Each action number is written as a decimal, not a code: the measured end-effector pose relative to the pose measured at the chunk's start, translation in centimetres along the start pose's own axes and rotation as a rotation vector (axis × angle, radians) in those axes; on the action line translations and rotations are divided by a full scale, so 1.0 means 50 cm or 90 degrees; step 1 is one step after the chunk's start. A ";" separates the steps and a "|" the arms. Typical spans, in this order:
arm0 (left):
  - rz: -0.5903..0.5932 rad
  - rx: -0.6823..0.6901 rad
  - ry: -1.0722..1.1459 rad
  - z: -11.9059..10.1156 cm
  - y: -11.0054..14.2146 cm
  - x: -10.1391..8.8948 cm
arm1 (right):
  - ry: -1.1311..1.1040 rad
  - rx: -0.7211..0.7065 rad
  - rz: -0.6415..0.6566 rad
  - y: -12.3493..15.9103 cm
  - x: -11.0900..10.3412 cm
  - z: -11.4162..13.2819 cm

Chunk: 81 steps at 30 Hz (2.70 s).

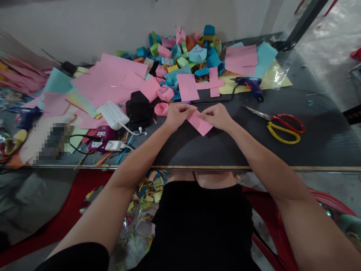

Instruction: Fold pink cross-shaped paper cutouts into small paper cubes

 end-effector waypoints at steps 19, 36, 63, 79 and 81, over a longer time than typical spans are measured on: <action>-0.104 -0.009 0.016 0.016 -0.016 -0.005 | -0.057 0.097 0.045 -0.008 0.000 -0.012; -0.184 0.019 -0.013 0.043 -0.035 -0.047 | -0.158 0.089 -0.098 -0.017 -0.039 -0.045; -0.056 -0.163 0.284 0.064 -0.045 0.051 | -0.157 0.019 -0.073 -0.007 -0.016 -0.003; 0.007 0.004 0.050 0.015 -0.029 0.050 | -0.147 0.059 -0.121 -0.010 -0.022 -0.022; 0.011 -0.012 0.053 0.017 -0.030 0.050 | -0.149 0.062 -0.106 -0.009 -0.020 -0.019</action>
Point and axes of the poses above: each hand's wrist, its own y-axis away from the middle knuckle, its own x-axis out of the palm, z = x × y, the point moved 4 cm from there along -y, towards the middle knuckle, and after that the axes turned 2 degrees about y, right-handed, at the moved point
